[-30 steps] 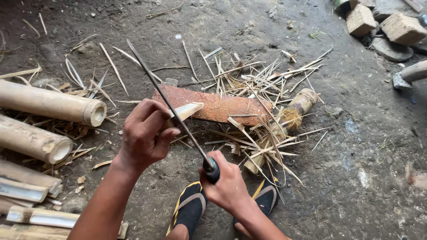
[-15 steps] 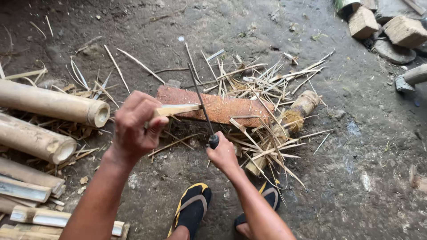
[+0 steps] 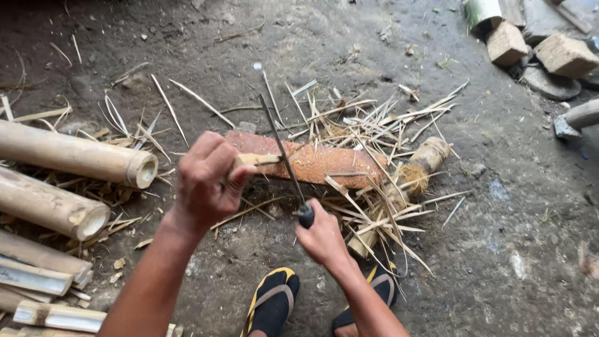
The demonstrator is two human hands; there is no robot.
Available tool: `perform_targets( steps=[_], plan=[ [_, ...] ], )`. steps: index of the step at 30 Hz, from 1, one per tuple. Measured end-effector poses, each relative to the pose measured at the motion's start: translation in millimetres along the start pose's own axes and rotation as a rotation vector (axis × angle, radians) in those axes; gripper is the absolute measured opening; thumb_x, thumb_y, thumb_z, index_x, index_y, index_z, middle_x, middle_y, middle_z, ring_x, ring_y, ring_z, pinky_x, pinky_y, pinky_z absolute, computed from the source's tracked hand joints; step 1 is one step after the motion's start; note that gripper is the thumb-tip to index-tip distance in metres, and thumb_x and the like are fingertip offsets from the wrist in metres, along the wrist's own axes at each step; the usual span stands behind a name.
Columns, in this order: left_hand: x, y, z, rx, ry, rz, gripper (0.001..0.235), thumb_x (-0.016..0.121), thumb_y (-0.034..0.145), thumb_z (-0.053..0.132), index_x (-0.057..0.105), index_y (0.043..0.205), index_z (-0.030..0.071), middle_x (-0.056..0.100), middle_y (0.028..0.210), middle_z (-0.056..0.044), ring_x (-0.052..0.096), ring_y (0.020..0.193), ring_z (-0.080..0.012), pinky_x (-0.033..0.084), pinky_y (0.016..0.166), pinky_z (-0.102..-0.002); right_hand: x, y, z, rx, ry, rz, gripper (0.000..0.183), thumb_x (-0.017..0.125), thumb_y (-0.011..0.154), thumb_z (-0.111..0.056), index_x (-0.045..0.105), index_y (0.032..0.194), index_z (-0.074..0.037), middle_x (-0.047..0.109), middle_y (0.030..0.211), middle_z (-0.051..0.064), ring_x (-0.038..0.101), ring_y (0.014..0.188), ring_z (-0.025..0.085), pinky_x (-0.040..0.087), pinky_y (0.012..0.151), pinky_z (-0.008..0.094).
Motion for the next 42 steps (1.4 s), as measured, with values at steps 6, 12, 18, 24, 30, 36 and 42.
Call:
perform_targets(
  steps=[6, 12, 18, 24, 30, 36, 42],
  plan=[
    [8, -2, -5, 0.068, -0.026, -0.012, 0.052, 0.055, 0.111, 0.045, 0.051, 0.079, 0.004, 0.049, 0.080, -0.009, 0.052, 0.075, -0.0252, 0.044, 0.064, -0.041, 10, -2, 22, -0.129, 0.066, 0.063, 0.024, 0.065, 0.082, -0.017, 0.058, 0.103, -0.006, 0.068, 0.078, 0.023, 0.069, 0.076, 0.043, 0.054, 0.069, 0.045],
    [5, 13, -4, 0.046, -0.041, 0.022, 0.054, 0.055, 0.112, 0.047, 0.050, 0.079, 0.005, 0.049, 0.079, -0.007, 0.051, 0.072, -0.0210, 0.043, 0.061, -0.037, 21, 24, 55, 0.068, -0.050, 0.029, 0.028, 0.070, 0.079, -0.014, 0.059, 0.103, -0.005, 0.069, 0.080, 0.023, 0.069, 0.081, 0.044, 0.053, 0.070, 0.046],
    [13, 13, -19, 0.014, 0.001, -0.020, 0.053, 0.056, 0.106, 0.047, 0.049, 0.070, 0.008, 0.046, 0.071, -0.005, 0.047, 0.064, -0.0198, 0.038, 0.053, -0.035, 37, 34, 84, 0.021, 0.051, 0.052, 0.025, 0.064, 0.085, -0.024, 0.057, 0.102, -0.006, 0.069, 0.076, 0.022, 0.075, 0.076, 0.039, 0.054, 0.069, 0.045],
    [-2, 14, -19, -0.041, -0.035, 0.008, 0.053, 0.054, 0.110, 0.045, 0.050, 0.074, 0.007, 0.046, 0.074, -0.006, 0.049, 0.066, -0.0186, 0.038, 0.055, -0.036, 16, 31, 69, 0.166, -0.116, -0.034, 0.028, 0.070, 0.078, -0.013, 0.058, 0.101, -0.004, 0.069, 0.083, 0.024, 0.068, 0.083, 0.043, 0.052, 0.074, 0.047],
    [16, -11, -20, 0.106, -0.042, 0.003, 0.052, 0.057, 0.106, 0.043, 0.051, 0.068, 0.008, 0.048, 0.070, -0.006, 0.049, 0.064, -0.0193, 0.039, 0.054, -0.036, 26, -14, 54, -0.127, 0.074, 0.039, 0.028, 0.065, 0.083, -0.020, 0.058, 0.107, -0.008, 0.069, 0.079, 0.024, 0.072, 0.082, 0.042, 0.055, 0.072, 0.045],
    [4, -6, -28, -0.021, -0.048, 0.063, 0.055, 0.056, 0.111, 0.046, 0.052, 0.073, 0.007, 0.049, 0.074, -0.006, 0.051, 0.068, -0.0167, 0.040, 0.052, -0.031, 20, 41, 78, 0.114, -0.203, 0.012, 0.033, 0.068, 0.077, -0.013, 0.058, 0.108, -0.007, 0.069, 0.084, 0.025, 0.067, 0.085, 0.048, 0.051, 0.071, 0.052],
    [15, -21, 1, 0.077, -0.127, 0.163, 0.032, 0.071, 0.089, 0.024, 0.052, 0.072, 0.004, 0.056, 0.078, -0.010, 0.059, 0.079, -0.0250, 0.049, 0.063, -0.036, 9, -29, 58, 0.074, 0.028, -0.116, 0.029, 0.066, 0.079, -0.014, 0.057, 0.106, -0.009, 0.071, 0.078, 0.021, 0.074, 0.074, 0.039, 0.056, 0.067, 0.044]
  ],
)
Point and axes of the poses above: each hand's wrist, its own y-axis towards the middle knuckle, its own x-axis out of the palm, z = x × y, the point moved 4 cm from there along y, towards the middle knuckle
